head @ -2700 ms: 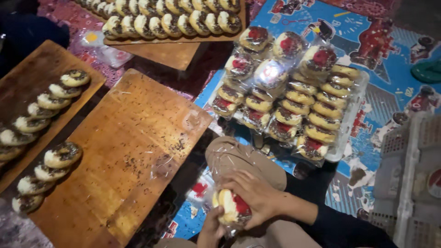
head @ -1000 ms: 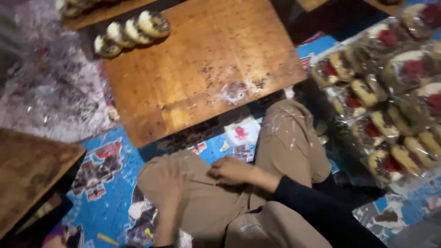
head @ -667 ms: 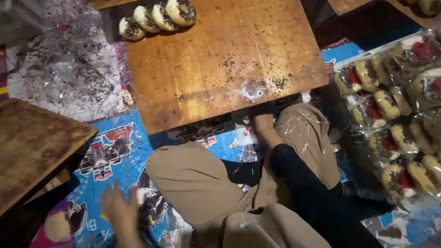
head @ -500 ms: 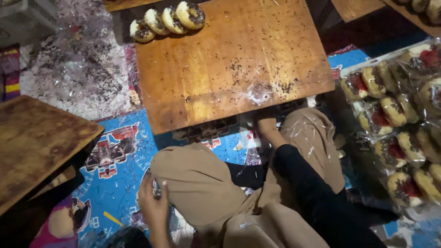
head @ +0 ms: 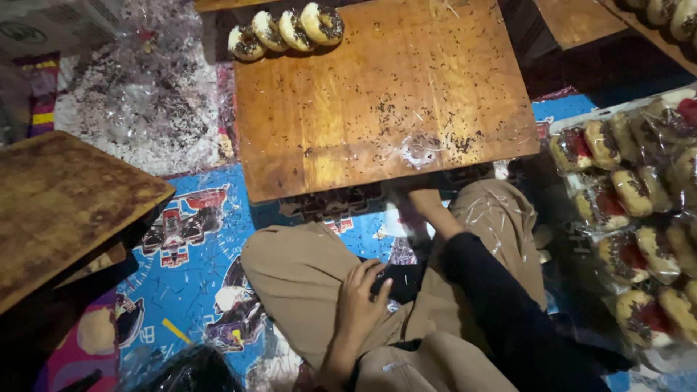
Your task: The person sits on the floor and individually wraps small pastries in clear plastic bags. They pick each pastry from a wooden board, place it into a bag, and set the packaged item aside.
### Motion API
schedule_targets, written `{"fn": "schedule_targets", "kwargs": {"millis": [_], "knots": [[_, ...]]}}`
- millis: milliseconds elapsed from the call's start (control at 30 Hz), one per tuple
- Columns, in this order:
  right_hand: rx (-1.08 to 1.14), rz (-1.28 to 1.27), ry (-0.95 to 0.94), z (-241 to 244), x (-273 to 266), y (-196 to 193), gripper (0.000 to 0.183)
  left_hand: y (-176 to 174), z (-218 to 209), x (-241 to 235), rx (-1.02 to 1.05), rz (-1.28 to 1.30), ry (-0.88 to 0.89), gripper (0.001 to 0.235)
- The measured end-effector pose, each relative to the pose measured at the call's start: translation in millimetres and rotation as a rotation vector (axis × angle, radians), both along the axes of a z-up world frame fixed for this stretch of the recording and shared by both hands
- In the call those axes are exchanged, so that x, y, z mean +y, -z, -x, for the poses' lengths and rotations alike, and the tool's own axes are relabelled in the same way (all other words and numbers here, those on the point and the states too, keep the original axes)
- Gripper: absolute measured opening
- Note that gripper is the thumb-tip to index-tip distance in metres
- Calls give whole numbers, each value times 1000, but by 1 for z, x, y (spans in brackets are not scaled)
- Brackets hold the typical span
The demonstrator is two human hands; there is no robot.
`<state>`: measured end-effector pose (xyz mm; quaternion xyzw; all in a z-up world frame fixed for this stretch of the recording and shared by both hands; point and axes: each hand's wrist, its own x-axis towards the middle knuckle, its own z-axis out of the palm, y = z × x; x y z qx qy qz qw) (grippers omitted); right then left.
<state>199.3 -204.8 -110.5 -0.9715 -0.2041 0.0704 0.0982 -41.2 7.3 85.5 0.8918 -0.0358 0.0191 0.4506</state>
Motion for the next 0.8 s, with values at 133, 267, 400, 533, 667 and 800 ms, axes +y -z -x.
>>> {"fn": "schedule_targets", "kwargs": {"millis": [133,267,400,533,667,800], "knots": [[-22,183,-124,58,-4,-59,24,15,-35,-12,-94,143,-186,49],[-366,-22,-334,131,-15,-123,22,44,-89,-43,283,209,-66,42],[-96,218,-71,141,-28,-168,29,36,-105,-92,-135,201,111,33],[-566,273,37,124,-25,-200,57,-4,-92,-103,-490,167,246,28],[-257,153,-46,106,-12,-230,61,-40,-100,-76,-430,241,76,40],[-311,-3,-36,103,22,-221,54,-54,-120,-63,-371,-7,-6,33]]}}
